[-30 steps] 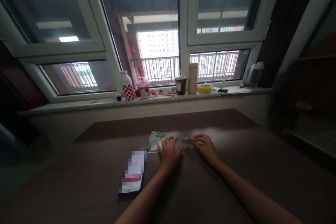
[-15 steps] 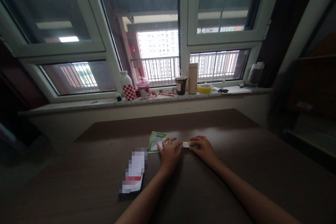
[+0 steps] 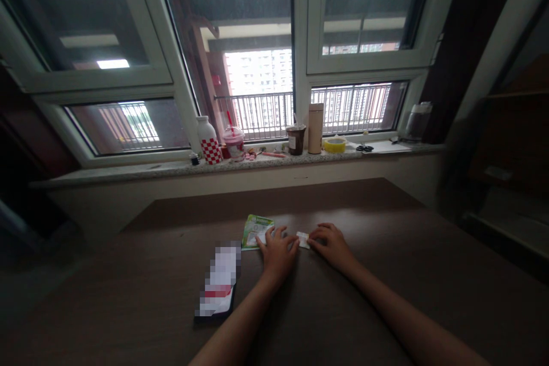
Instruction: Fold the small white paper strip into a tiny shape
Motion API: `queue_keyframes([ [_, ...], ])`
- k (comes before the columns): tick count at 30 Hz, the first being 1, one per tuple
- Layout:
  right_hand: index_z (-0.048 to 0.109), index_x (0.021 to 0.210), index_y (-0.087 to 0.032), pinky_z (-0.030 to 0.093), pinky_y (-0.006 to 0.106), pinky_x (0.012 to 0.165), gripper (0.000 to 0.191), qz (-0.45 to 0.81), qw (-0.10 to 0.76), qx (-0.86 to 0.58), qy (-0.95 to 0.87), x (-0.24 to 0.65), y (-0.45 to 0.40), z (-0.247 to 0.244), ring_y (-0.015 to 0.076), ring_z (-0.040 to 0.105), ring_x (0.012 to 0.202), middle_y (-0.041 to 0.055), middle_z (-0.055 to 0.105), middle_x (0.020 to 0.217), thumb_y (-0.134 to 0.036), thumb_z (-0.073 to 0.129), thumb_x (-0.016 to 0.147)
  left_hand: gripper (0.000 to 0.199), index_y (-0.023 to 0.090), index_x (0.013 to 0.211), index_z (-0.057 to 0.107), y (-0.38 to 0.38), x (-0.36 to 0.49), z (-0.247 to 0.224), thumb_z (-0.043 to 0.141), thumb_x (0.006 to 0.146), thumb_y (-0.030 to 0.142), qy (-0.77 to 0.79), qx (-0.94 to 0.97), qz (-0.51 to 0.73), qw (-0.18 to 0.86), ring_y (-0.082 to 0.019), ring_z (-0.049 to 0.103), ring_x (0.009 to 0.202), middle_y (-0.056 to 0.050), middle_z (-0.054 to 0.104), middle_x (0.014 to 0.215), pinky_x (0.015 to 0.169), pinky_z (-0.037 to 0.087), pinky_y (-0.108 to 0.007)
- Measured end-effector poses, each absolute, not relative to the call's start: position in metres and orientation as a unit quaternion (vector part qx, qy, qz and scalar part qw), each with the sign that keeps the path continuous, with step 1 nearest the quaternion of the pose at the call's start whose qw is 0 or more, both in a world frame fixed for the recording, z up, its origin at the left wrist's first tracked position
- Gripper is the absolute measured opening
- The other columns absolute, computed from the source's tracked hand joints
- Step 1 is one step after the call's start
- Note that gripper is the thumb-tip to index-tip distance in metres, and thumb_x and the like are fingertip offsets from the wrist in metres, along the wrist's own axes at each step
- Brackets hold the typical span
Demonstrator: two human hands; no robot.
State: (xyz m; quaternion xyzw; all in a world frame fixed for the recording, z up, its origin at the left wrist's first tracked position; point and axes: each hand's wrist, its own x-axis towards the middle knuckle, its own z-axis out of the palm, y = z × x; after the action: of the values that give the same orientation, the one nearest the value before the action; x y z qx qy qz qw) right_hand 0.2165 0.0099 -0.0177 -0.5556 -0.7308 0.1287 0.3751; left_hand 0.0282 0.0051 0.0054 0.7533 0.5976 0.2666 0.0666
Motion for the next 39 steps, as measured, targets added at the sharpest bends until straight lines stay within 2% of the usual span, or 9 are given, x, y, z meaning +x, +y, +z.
queue_keyframes([
  [5, 0.075, 0.092, -0.028, 0.036, 0.043, 0.101, 0.015, 0.106, 0.363, -0.536, -0.755, 0.216, 0.01, -0.019, 0.0252, 0.05, 0.113, 0.0039, 0.071, 0.097, -0.033, 0.063, 0.084, 0.02, 0.037, 0.096, 0.074, 0.005, 0.028, 0.004, 0.058, 0.086, 0.044, 0.6, 0.753, 0.261, 0.073, -0.033, 0.036, 0.132, 0.0, 0.057, 0.134, 0.108, 0.01, -0.071],
  [12, 0.07, 0.111, -0.035, 0.034, 0.045, 0.103, 0.028, 0.042, 0.309, -0.54, -0.782, 0.211, 0.006, -0.019, 0.0267, 0.043, 0.117, 0.0049, 0.062, 0.117, -0.036, 0.064, 0.084, 0.024, 0.042, 0.105, 0.07, 0.007, 0.028, 0.002, 0.058, 0.084, 0.046, 0.598, 0.761, 0.242, 0.064, -0.034, 0.034, 0.134, -0.001, 0.055, 0.136, 0.106, 0.008, -0.074],
  [21, 0.072, 0.108, -0.033, 0.035, 0.044, 0.102, 0.026, 0.077, 0.312, -0.549, -0.772, 0.211, 0.007, -0.019, 0.026, 0.043, 0.116, 0.0062, 0.061, 0.116, -0.035, 0.063, 0.084, 0.027, 0.043, 0.105, 0.071, 0.008, 0.028, -0.001, 0.057, 0.083, 0.052, 0.594, 0.77, 0.231, 0.031, -0.035, 0.029, 0.138, -0.003, 0.051, 0.14, 0.106, -0.003, -0.074],
  [25, 0.073, 0.104, -0.029, 0.036, 0.042, 0.102, 0.024, 0.112, 0.335, -0.538, -0.765, 0.213, 0.009, -0.021, 0.0247, 0.044, 0.113, 0.0061, 0.063, 0.112, -0.027, 0.061, 0.083, 0.032, 0.045, 0.109, 0.069, 0.007, 0.026, -0.001, 0.059, 0.08, 0.056, 0.586, 0.778, 0.225, 0.037, -0.035, 0.027, 0.139, -0.003, 0.05, 0.141, 0.105, -0.006, -0.074],
  [32, 0.073, 0.105, -0.026, 0.036, 0.039, 0.101, 0.047, 0.174, 0.351, -0.536, -0.747, 0.217, 0.013, -0.019, 0.0227, 0.048, 0.11, 0.0052, 0.068, 0.104, -0.002, 0.051, 0.07, 0.034, 0.05, 0.113, 0.065, 0.007, 0.024, 0.0, 0.059, 0.08, 0.057, 0.578, 0.787, 0.21, 0.052, -0.035, 0.026, 0.14, -0.002, 0.048, 0.143, 0.104, -0.006, -0.075],
  [39, 0.075, 0.098, -0.024, 0.038, 0.038, 0.101, 0.036, 0.189, 0.373, -0.539, -0.731, 0.22, 0.017, -0.021, 0.0235, 0.05, 0.111, 0.0055, 0.069, 0.102, -0.007, 0.056, 0.072, 0.035, 0.052, 0.115, 0.063, 0.007, 0.024, 0.001, 0.06, 0.08, 0.054, 0.58, 0.79, 0.193, 0.053, -0.035, 0.025, 0.14, 0.0, 0.046, 0.145, 0.105, -0.009, -0.073],
])
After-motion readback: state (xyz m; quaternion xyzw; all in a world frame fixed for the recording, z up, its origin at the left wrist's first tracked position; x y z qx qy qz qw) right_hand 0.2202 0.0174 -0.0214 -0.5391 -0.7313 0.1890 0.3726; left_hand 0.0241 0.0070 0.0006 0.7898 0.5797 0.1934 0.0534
